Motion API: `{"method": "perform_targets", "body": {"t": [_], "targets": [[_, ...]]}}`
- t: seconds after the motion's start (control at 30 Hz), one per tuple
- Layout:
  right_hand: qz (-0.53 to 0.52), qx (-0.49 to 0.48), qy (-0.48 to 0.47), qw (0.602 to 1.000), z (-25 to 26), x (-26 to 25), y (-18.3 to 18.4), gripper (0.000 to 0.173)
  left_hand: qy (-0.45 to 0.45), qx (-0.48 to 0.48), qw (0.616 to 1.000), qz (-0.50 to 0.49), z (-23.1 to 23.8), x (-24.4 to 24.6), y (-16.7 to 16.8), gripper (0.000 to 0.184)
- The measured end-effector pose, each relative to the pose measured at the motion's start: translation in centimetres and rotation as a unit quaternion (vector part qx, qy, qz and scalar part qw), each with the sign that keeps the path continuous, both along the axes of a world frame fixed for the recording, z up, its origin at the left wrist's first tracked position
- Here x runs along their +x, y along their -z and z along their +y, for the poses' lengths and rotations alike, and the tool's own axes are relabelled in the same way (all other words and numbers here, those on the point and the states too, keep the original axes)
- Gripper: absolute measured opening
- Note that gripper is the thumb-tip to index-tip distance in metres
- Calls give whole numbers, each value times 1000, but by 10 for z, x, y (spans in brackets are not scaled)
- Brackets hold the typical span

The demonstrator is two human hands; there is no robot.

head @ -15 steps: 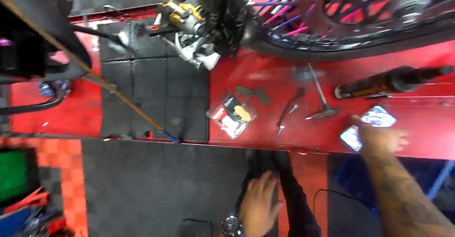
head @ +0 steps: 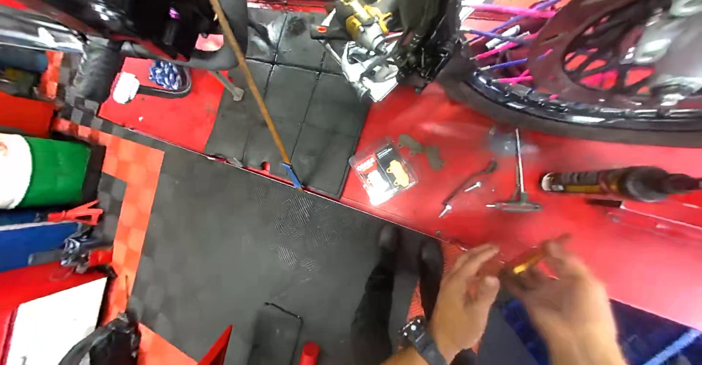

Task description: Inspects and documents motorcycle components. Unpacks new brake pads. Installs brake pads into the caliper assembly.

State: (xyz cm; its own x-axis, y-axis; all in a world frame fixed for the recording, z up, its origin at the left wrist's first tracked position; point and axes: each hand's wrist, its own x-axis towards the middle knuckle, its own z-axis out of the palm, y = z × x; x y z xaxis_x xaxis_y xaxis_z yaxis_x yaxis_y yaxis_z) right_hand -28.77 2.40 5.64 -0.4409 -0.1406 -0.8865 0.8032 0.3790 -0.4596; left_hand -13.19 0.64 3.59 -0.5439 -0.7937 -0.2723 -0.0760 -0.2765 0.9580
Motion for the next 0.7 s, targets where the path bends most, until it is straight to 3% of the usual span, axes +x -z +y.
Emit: {"method": "perform_targets", "body": {"t": [0.07,0.2,0.33,0.47,0.53,0.6,0.7], "targets": [[-34,-59,2,998,-10,37,-31,35,-87,-52,992,70,-9,2,-21,61],[-112,-156,14,981,-11,68,-68,38,-131,-180,973,64,-27,33,-54,61],[-172,-198,-31,965,-5,67,-79,64,-181,-233,955,18,-46,49,-63,53],[-65,-112,-162,978,-17,57,-83,62,-286,-168,939,-87,-81,43,-57,44],[42,-86,-226,969,-27,56,-76,56,-267,-80,951,-134,-110,46,-55,41],[97,-129,-248,955,-38,53,-64,48,-250,-12,959,-131,-139,49,-50,41],[88,-200,-251,943,-57,54,-44,39,-283,2,951,-122,-166,49,-29,37]]}}
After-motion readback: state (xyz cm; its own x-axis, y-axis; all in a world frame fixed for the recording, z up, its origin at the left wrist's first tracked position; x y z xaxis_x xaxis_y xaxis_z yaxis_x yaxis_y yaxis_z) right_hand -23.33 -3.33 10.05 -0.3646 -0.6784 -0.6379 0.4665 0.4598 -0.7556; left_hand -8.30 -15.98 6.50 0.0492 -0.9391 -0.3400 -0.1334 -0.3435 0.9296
